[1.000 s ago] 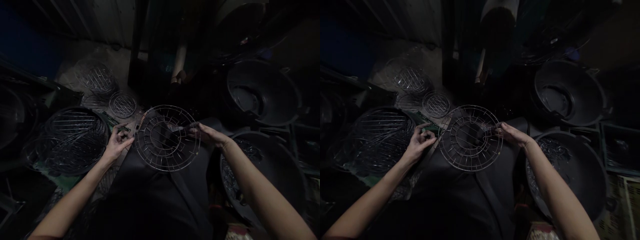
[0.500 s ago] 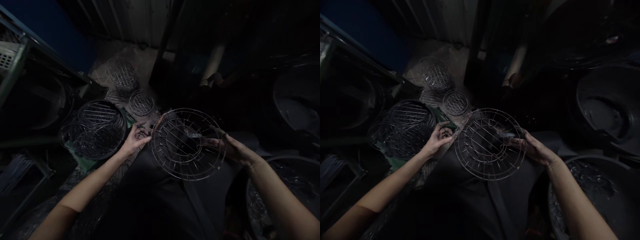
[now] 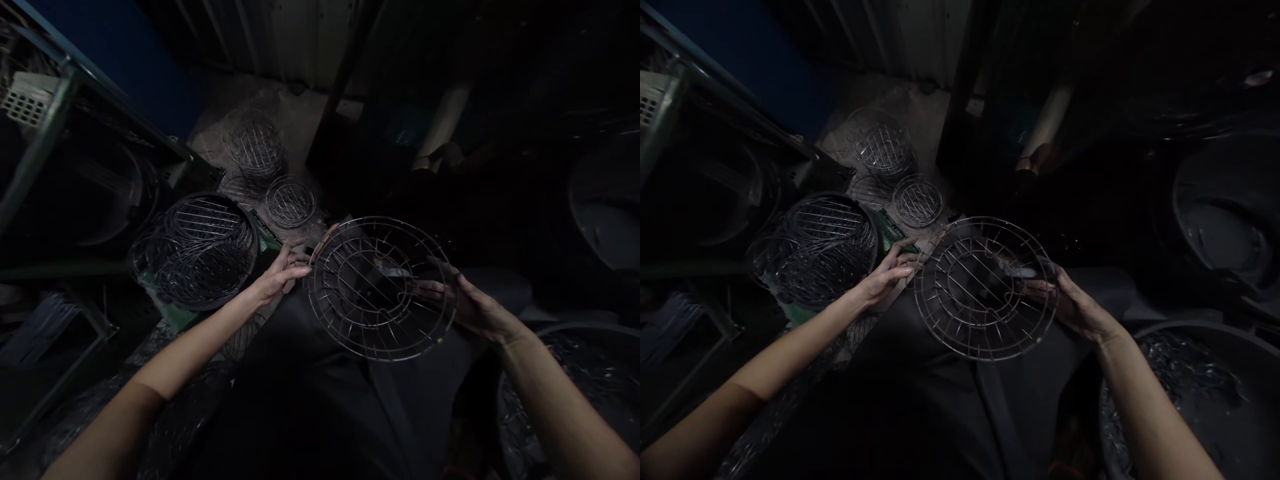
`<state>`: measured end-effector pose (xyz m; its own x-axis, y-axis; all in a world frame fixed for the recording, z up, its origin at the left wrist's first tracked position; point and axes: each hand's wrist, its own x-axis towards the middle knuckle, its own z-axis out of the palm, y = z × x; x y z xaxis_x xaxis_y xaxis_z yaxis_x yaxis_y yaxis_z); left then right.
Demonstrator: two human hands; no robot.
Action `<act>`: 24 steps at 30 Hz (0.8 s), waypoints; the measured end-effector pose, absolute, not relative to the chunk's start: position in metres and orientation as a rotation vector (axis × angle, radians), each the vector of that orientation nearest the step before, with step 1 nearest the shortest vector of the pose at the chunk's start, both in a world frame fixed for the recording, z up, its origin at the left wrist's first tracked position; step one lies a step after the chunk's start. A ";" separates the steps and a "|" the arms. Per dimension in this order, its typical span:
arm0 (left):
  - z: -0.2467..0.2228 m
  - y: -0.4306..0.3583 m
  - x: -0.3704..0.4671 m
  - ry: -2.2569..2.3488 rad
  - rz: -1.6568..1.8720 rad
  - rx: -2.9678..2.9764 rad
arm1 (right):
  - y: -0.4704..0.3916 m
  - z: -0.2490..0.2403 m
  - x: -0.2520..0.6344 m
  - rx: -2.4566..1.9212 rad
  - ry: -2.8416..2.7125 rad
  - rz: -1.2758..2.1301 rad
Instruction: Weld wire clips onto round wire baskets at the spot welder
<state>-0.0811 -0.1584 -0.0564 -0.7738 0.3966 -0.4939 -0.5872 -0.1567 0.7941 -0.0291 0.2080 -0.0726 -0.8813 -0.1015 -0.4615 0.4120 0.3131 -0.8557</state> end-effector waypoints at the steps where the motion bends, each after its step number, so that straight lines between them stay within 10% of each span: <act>1: -0.057 -0.159 -0.081 1.486 1.981 -0.217 | 0.208 -0.073 -0.029 0.344 2.020 -1.669; 24: -0.041 -0.150 -0.068 1.520 1.790 -0.309 | 0.202 -0.062 -0.030 0.619 1.308 -2.019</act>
